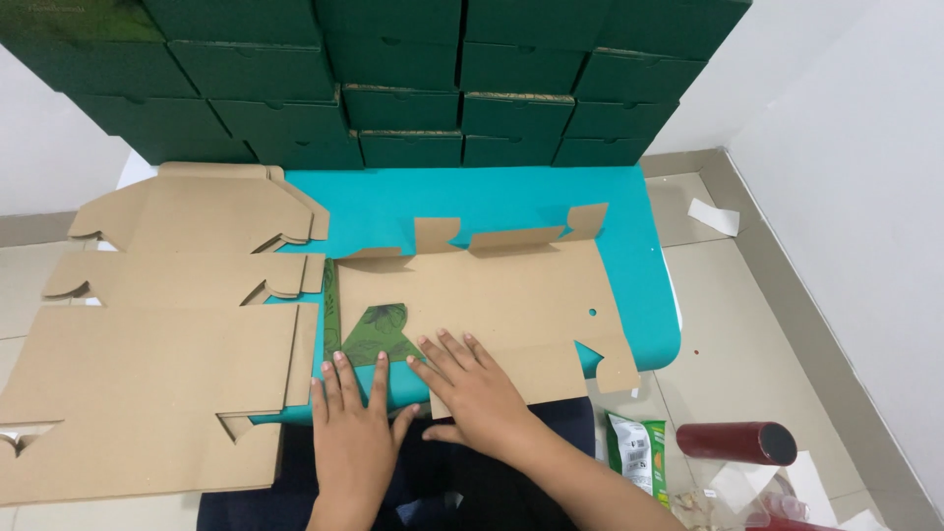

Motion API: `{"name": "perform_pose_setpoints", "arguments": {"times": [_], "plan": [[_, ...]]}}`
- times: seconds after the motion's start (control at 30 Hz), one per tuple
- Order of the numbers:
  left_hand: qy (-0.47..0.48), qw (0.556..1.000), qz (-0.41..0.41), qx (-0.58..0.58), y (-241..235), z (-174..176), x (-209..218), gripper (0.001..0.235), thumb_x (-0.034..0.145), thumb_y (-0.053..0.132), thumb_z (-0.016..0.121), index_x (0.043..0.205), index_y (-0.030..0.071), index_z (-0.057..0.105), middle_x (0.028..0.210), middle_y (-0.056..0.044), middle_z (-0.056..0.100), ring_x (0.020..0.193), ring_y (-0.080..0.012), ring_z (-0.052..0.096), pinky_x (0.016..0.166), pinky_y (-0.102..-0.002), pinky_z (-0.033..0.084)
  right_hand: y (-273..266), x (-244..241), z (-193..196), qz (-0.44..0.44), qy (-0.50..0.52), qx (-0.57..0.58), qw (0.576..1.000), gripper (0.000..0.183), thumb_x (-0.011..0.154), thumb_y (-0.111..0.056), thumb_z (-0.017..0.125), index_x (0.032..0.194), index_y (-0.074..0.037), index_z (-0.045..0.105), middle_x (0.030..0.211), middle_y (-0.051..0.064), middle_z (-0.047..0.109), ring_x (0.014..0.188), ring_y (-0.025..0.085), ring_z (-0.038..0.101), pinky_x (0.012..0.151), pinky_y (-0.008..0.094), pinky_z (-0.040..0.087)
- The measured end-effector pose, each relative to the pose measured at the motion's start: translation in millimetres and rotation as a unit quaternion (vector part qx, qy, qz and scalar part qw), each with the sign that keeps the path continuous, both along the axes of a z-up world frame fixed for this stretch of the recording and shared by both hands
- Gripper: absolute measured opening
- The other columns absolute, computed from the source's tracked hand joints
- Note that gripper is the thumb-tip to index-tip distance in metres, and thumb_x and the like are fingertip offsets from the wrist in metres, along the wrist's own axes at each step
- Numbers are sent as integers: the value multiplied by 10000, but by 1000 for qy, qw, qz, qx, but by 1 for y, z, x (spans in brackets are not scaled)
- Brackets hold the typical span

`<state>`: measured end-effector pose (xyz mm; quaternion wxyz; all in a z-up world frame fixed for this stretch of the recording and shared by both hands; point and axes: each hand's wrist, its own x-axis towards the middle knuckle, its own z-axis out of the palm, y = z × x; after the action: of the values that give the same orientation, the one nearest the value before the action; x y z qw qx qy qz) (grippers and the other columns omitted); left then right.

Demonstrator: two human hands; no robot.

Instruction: Assembling cardboard boxes from flat sheets by folding along creases and tucking flaps

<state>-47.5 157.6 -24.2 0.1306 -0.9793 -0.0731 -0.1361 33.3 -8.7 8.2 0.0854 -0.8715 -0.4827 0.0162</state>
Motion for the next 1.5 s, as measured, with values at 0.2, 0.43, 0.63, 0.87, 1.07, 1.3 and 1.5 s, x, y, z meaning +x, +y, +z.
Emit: {"name": "perform_pose_setpoints", "arguments": {"times": [0.2,0.43,0.63,0.87,1.07,1.3,1.5], "plan": [[-21,999,-10,-23,-12,9,5,739,812,630,415,1368,145,454,1436,-205,418,1310,-507,378,1147,-540,233,-27,15,14,6,130,79,988,771,684,-128,765,1372,-59,424,1433,148,423,1345,294,363,1086,436,287],[-40,999,-14,-23,-22,12,4,717,857,532,408,1394,56,406,1467,-142,389,1384,-450,302,1139,-523,258,-34,24,30,-3,143,147,979,260,893,-289,619,1014,-78,709,1081,84,685,1086,269,598,914,424,462],[-61,991,-101,-65,-29,8,6,880,761,597,511,1457,103,295,1518,-153,285,1425,-370,230,1130,-532,235,-27,23,21,-108,178,190,959,286,812,-88,645,1095,-118,626,1079,48,678,1005,243,626,821,411,499],[-12,995,-82,-55,-35,13,12,948,737,682,508,1479,152,250,1467,-100,357,1395,-306,283,1079,-510,290,-10,22,12,-212,117,287,927,556,908,-136,599,1401,-80,347,997,97,477,847,240,539,659,360,471],[27,998,-50,-23,-45,6,20,917,671,689,565,1448,279,302,1437,-132,388,1360,-356,322,1038,-567,326,-8,24,7,-185,45,284,940,283,893,-105,592,1150,-51,486,1075,112,484,812,257,528,684,380,476],[68,997,-35,-28,-46,4,24,820,748,691,489,1446,307,297,1425,-118,393,1340,-349,340,1018,-567,340,-10,8,6,-122,-74,206,968,165,903,-189,606,943,-44,673,978,74,602,955,267,529,758,405,435],[41,998,-36,-34,-48,6,24,814,728,683,516,1422,289,352,1404,-133,427,1328,-359,365,1012,-573,339,-16,7,6,-146,-114,205,961,144,885,-137,582,945,-60,687,991,55,615,1087,288,525,1084,538,286]]}}
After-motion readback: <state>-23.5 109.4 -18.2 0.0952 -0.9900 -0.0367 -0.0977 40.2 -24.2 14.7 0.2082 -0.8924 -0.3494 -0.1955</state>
